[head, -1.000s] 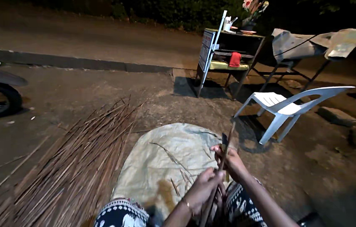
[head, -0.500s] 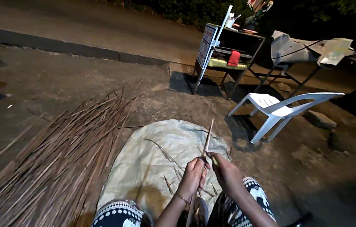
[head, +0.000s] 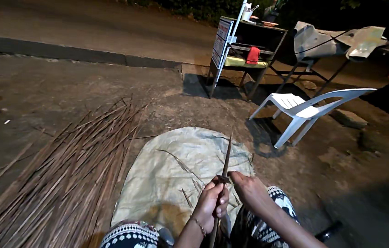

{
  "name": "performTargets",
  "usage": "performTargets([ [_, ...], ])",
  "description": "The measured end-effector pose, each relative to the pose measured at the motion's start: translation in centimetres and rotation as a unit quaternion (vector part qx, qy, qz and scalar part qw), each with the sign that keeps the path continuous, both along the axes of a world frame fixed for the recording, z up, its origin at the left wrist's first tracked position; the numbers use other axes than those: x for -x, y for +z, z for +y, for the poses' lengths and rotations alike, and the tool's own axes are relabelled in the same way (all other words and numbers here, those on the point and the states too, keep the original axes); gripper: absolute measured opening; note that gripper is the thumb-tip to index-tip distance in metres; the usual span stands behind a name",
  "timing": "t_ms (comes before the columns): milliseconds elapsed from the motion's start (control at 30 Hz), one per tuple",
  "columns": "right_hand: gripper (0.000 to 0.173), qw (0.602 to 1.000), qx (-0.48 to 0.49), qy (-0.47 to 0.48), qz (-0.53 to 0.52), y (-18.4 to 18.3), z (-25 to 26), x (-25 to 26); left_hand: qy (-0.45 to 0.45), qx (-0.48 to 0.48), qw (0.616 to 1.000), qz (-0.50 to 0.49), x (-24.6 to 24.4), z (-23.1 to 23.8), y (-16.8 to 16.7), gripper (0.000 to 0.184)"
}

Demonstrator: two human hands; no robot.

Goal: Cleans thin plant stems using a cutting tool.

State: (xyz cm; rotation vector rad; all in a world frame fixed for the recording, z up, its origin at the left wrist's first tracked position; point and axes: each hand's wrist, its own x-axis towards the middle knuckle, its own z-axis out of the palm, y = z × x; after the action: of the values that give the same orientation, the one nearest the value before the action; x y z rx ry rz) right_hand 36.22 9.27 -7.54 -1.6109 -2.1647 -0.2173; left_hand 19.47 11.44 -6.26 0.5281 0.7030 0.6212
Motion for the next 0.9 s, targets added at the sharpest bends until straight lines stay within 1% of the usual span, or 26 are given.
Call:
performTargets([
  [67,0.012,0.999,0.008,-0.029,-0.022,-0.3,1.1,-0.9,-0.014,0.002,1.0,-0.008,0.1,0.0,0.0,0.027],
  [133,0.017,0.995,0.071,-0.075,-0.01,0.0,2.9,-2.3,-0.035,0.01,0.999,-0.002,0.4,-0.4,-0.1,0.03],
  [233,0.024,0.983,0.143,-0.117,-0.019,0.3,6.5,-4.4,-0.035,0.019,0.999,0.03,1.3,-1.8,-0.8,0.033],
  [267,0.027,0.975,0.171,-0.141,-0.03,0.6,7.6,-4.9,-0.028,0.019,0.999,0.036,1.5,-2.2,-1.3,0.033],
  [333,0.033,0.941,0.256,-0.217,-0.042,1.5,9.7,-5.9,-0.023,0.026,0.998,0.047,2.0,-2.6,-1.8,0.033],
  [367,0.035,0.925,0.282,-0.251,-0.041,2.0,10.5,-6.4,-0.021,0.031,0.998,0.052,2.1,-2.7,-1.8,0.033],
  [400,0.036,0.917,0.293,-0.269,-0.037,2.4,10.8,-6.6,-0.015,0.035,0.998,0.056,2.1,-2.6,-1.9,0.033],
  [433,0.035,0.918,0.292,-0.268,-0.029,2.9,10.4,-6.0,-0.004,0.038,0.997,0.062,2.2,-2.3,-2.0,0.032],
  [467,0.034,0.926,0.285,-0.247,-0.018,3.3,9.3,-4.8,0.007,0.041,0.997,0.069,2.2,-2.0,-2.2,0.032],
  [500,0.033,0.938,0.28,-0.204,-0.01,3.6,7.5,-3.1,0.017,0.044,0.996,0.075,2.1,-1.8,-2.2,0.032],
  [533,0.03,0.955,0.262,-0.139,-0.008,3.1,5.2,-1.3,0.021,0.044,0.996,0.079,2.0,-1.6,-2.3,0.032],
  [600,0.019,0.983,0.18,-0.003,-0.018,0.6,2.0,0.9,0.02,0.042,0.996,0.077,1.8,-1.3,-2.2,0.033],
  [633,0.015,0.986,0.161,0.028,-0.033,-0.4,1.7,1.2,0.016,0.04,0.996,0.074,1.7,-1.2,-2.1,0.032],
  [667,0.018,0.982,0.184,0.021,-0.044,-0.4,2.3,0.9,0.01,0.036,0.997,0.071,1.6,-1.1,-2.0,0.032],
  [700,0.023,0.971,0.233,-0.018,-0.051,0.3,3.4,0.3,0.0,0.033,0.997,0.067,1.6,-1.2,-1.9,0.032],
  [767,0.034,0.935,0.327,-0.121,-0.06,1.8,6.8,-1.9,-0.019,0.03,0.997,0.063,1.8,-1.7,-1.6,0.032],
  [833,0.037,0.912,0.347,-0.209,-0.065,3.0,9.6,-4.3,-0.021,0.029,0.998,0.057,2.1,-2.1,-1.6,0.033],
  [867,0.036,0.91,0.338,-0.229,-0.07,3.5,10.1,-4.8,-0.013,0.03,0.998,0.06,2.2,-2.1,-1.6,0.034],
  [900,0.036,0.916,0.326,-0.225,-0.069,4.2,9.8,-4.6,-0.001,0.029,0.997,0.065,2.3,-1.9,-1.5,0.034],
])
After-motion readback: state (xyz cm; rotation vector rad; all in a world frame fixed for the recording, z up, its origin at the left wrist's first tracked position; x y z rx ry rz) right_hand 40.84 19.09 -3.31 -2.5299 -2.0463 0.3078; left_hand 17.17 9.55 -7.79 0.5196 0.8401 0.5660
